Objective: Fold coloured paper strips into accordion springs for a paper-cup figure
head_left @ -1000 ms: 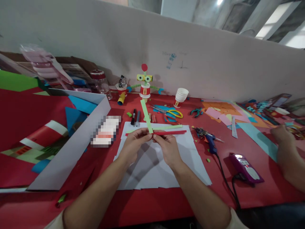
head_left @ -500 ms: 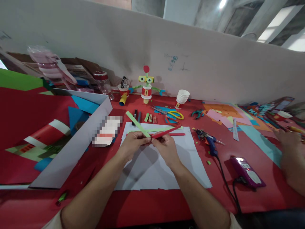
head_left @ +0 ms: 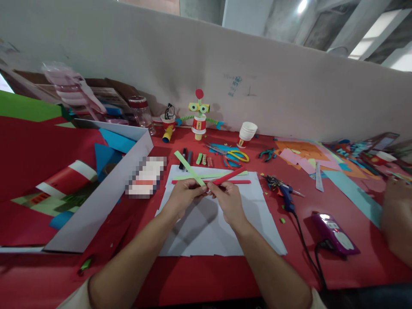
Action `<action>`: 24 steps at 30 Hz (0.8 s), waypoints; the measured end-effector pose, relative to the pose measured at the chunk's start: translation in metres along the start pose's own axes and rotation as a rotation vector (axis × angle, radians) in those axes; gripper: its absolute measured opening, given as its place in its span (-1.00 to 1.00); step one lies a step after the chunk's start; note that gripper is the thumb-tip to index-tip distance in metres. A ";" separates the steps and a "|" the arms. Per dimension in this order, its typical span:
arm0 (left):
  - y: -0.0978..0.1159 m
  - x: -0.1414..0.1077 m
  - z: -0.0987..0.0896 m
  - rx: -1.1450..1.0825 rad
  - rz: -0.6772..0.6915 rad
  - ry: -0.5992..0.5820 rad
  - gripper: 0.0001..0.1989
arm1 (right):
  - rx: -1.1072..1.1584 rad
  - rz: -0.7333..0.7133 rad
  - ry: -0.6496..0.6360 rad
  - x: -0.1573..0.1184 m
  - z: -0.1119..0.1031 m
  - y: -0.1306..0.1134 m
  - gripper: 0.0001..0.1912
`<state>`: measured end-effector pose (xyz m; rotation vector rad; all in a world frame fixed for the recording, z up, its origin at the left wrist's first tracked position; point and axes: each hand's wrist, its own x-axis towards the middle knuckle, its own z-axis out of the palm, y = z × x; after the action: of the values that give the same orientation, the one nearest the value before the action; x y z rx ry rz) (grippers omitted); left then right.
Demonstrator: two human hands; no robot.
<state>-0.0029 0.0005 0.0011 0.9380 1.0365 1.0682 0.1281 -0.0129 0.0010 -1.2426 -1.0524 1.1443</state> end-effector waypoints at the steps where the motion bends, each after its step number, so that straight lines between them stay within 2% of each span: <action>1: 0.000 0.000 0.001 0.010 0.007 0.016 -0.84 | -0.001 0.009 0.008 0.001 -0.001 0.000 -0.80; 5: 0.002 0.000 0.001 0.032 0.006 0.076 -0.88 | 0.047 0.021 0.111 0.006 -0.007 -0.005 -0.72; 10: 0.003 0.000 -0.002 0.064 -0.007 0.077 -0.89 | 0.173 -0.054 0.208 0.015 -0.020 -0.014 -0.72; 14: 0.002 0.002 -0.004 -0.038 -0.036 0.100 -0.87 | 0.290 -0.099 0.343 0.017 -0.022 -0.013 -0.66; 16: 0.002 0.005 -0.006 -0.162 -0.091 0.114 -0.85 | 0.293 -0.074 0.286 0.014 -0.018 -0.011 -0.67; 18: 0.003 0.008 -0.007 -0.289 -0.155 0.164 -0.81 | 0.261 -0.058 0.106 0.009 -0.014 -0.010 -0.70; 21: 0.006 0.010 -0.009 -0.390 -0.185 0.196 -0.79 | 0.267 -0.125 -0.114 0.003 -0.009 -0.011 -0.57; 24: 0.008 0.008 -0.008 -0.388 -0.176 0.168 -0.78 | 0.282 -0.165 -0.139 -0.001 -0.007 -0.012 -0.53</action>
<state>-0.0111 0.0103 0.0049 0.4426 0.9814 1.1611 0.1352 -0.0142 0.0129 -0.8505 -1.0343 1.2157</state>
